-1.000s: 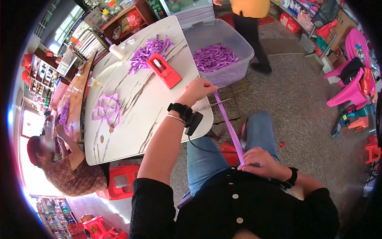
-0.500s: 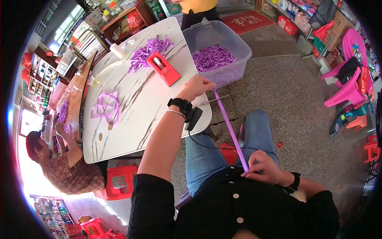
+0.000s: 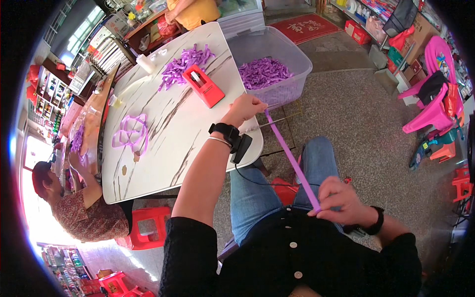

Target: Making decorative bows by wrapping and tying purple ribbons around a wooden jig frame.

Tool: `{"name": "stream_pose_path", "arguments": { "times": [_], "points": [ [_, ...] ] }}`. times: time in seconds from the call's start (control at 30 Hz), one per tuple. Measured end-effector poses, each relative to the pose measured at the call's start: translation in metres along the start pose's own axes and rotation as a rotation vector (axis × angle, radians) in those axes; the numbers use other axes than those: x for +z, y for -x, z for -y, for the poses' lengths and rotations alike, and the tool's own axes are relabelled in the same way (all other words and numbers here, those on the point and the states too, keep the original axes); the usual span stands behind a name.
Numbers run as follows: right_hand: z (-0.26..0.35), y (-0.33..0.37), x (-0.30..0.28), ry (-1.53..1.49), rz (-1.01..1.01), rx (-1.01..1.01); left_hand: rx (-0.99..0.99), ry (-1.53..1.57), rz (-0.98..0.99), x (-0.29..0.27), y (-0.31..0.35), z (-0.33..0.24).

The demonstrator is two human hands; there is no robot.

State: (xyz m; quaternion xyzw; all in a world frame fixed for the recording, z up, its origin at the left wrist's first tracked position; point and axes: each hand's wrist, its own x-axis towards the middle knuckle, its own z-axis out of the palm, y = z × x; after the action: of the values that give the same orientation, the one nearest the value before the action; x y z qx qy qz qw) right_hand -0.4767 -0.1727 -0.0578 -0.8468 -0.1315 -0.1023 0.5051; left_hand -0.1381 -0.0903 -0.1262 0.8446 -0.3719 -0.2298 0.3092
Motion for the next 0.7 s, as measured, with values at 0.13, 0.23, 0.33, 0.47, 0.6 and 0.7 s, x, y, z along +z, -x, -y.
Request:
{"name": "stream_pose_path", "arguments": {
  "times": [0.13, 0.23, 0.33, 0.47, 0.6, 0.7],
  "points": [
    [0.013, -0.041, -0.040, -0.017, -0.035, -0.111, -0.024, -0.030, -0.014, 0.000, 0.000, -0.009],
    [0.014, -0.087, -0.060, -0.084, -0.101, -0.184, -0.041, -0.028, -0.016, 0.001, -0.003, 0.002],
    [0.015, -0.145, -0.078, -0.189, -0.096, -0.127, -0.010, -0.021, -0.007, 0.000, 0.000, 0.008],
    [-0.036, -0.234, -0.100, -0.222, -0.154, -0.186, 0.013, -0.104, 0.008, 0.001, 0.001, -0.008],
    [-0.093, -0.299, -0.094, -0.300, -0.083, -0.082, 0.001, -0.129, -0.039, 0.003, 0.011, -0.009],
    [-0.144, -0.328, -0.080, -0.454, -0.060, 0.087, -0.007, -0.129, -0.056, 0.004, 0.012, -0.007]
  ]
}}
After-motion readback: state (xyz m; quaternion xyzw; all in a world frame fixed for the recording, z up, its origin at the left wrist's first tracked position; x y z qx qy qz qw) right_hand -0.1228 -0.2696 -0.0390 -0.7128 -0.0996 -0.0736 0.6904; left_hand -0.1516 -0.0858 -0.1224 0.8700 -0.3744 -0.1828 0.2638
